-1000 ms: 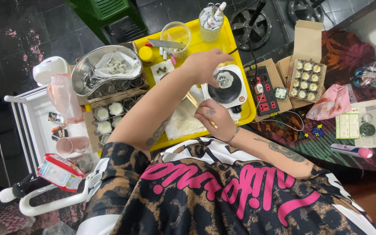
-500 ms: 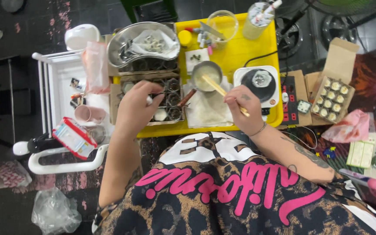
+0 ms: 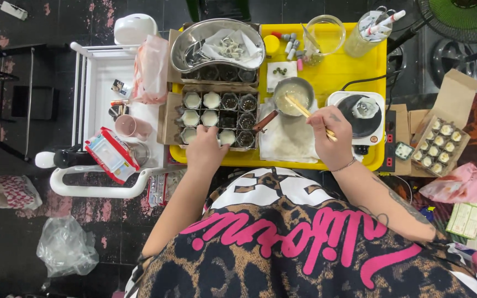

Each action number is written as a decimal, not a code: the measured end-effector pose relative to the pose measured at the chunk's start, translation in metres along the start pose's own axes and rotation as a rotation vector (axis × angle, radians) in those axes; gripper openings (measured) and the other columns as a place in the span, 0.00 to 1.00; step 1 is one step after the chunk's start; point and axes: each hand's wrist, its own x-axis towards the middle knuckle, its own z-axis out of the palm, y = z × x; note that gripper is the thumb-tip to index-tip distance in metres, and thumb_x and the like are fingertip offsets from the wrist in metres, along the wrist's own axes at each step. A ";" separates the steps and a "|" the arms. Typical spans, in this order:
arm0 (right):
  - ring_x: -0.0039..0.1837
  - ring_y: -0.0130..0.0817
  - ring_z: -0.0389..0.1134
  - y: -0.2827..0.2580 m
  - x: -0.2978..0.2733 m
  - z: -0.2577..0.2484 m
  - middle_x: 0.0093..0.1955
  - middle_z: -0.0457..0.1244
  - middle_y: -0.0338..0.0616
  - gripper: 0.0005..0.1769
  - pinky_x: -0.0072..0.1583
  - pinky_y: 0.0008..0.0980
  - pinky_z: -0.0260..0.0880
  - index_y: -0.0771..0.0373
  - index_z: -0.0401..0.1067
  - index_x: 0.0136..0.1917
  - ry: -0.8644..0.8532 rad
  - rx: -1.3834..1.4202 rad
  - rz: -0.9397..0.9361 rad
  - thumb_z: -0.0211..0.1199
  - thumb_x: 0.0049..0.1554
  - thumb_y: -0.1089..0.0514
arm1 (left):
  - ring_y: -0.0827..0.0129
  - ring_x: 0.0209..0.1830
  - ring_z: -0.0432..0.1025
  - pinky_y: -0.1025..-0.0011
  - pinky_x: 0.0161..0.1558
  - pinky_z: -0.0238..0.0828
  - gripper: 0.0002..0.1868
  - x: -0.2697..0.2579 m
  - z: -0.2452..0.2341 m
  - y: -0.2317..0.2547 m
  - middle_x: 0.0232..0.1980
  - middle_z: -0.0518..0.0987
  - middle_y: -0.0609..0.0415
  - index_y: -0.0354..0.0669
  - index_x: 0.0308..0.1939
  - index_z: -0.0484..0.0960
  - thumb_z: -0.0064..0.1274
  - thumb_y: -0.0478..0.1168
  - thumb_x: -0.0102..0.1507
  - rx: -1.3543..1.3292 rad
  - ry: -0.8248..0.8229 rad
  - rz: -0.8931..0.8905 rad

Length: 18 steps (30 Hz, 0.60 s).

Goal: Making candles by melting wax and pouring it into small molds with wicks and decorative elements.

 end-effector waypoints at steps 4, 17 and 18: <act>0.49 0.38 0.66 0.000 -0.002 -0.002 0.45 0.65 0.46 0.16 0.52 0.32 0.66 0.67 0.73 0.45 0.004 0.005 -0.015 0.56 0.71 0.56 | 0.48 0.46 0.77 0.54 0.43 0.76 0.26 0.013 0.002 0.006 0.56 0.71 0.45 0.42 0.50 0.79 0.69 0.49 0.53 0.034 -0.051 -0.001; 0.48 0.34 0.66 0.003 -0.011 -0.012 0.46 0.65 0.47 0.16 0.52 0.29 0.67 0.68 0.72 0.46 0.032 0.098 -0.009 0.54 0.72 0.56 | 0.55 0.44 0.79 0.60 0.39 0.79 0.26 0.036 0.014 0.027 0.54 0.72 0.48 0.40 0.46 0.85 0.71 0.54 0.53 0.324 -0.246 -0.045; 0.48 0.34 0.66 0.003 -0.011 -0.013 0.46 0.65 0.47 0.16 0.52 0.29 0.67 0.68 0.72 0.46 0.033 0.107 -0.006 0.54 0.72 0.56 | 0.56 0.45 0.79 0.59 0.39 0.79 0.27 0.038 0.013 0.029 0.54 0.73 0.49 0.40 0.47 0.85 0.72 0.54 0.52 0.331 -0.257 -0.052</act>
